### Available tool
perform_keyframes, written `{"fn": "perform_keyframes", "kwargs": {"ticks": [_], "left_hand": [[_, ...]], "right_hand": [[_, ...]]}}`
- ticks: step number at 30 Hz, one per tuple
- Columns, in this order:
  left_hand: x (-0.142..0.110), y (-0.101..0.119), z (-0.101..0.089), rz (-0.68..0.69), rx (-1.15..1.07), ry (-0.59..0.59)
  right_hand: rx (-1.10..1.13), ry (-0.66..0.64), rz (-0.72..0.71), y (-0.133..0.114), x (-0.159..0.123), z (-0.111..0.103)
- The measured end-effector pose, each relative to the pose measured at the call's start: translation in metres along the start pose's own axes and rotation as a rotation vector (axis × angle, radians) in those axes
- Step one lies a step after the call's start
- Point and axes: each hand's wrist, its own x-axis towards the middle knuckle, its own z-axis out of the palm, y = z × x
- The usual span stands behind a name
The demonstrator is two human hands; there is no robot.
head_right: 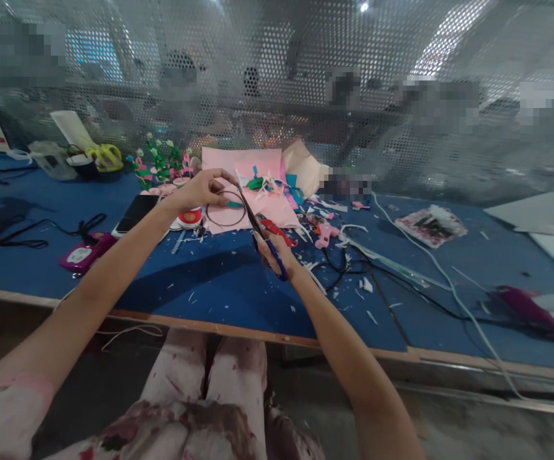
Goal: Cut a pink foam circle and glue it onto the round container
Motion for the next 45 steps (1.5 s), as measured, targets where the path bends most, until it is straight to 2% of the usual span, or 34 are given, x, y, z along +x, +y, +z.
{"fn": "perform_keyframes", "kwargs": {"ticks": [12, 22, 32, 41, 45], "left_hand": [[-0.0011, 0.0015, 0.0014, -0.017, -0.032, 0.0], [-0.0009, 0.0007, 0.0006, -0.029, -0.017, -0.046], [-0.0024, 0.0052, 0.0003, -0.057, -0.01, -0.03], [-0.0006, 0.0008, -0.0016, -0.062, -0.013, -0.017], [-0.0013, 0.0007, -0.0023, -0.048, 0.0, -0.024]], "right_hand": [[0.026, -0.003, -0.046, 0.0067, -0.0011, 0.0013], [-0.064, -0.026, -0.057, 0.0008, -0.0007, -0.0016], [-0.192, -0.028, -0.079, 0.0011, 0.0008, -0.0067], [-0.219, -0.034, -0.078, -0.0007, 0.0009, -0.0077], [-0.154, -0.031, -0.056, -0.0004, 0.0006, -0.0073]]}}
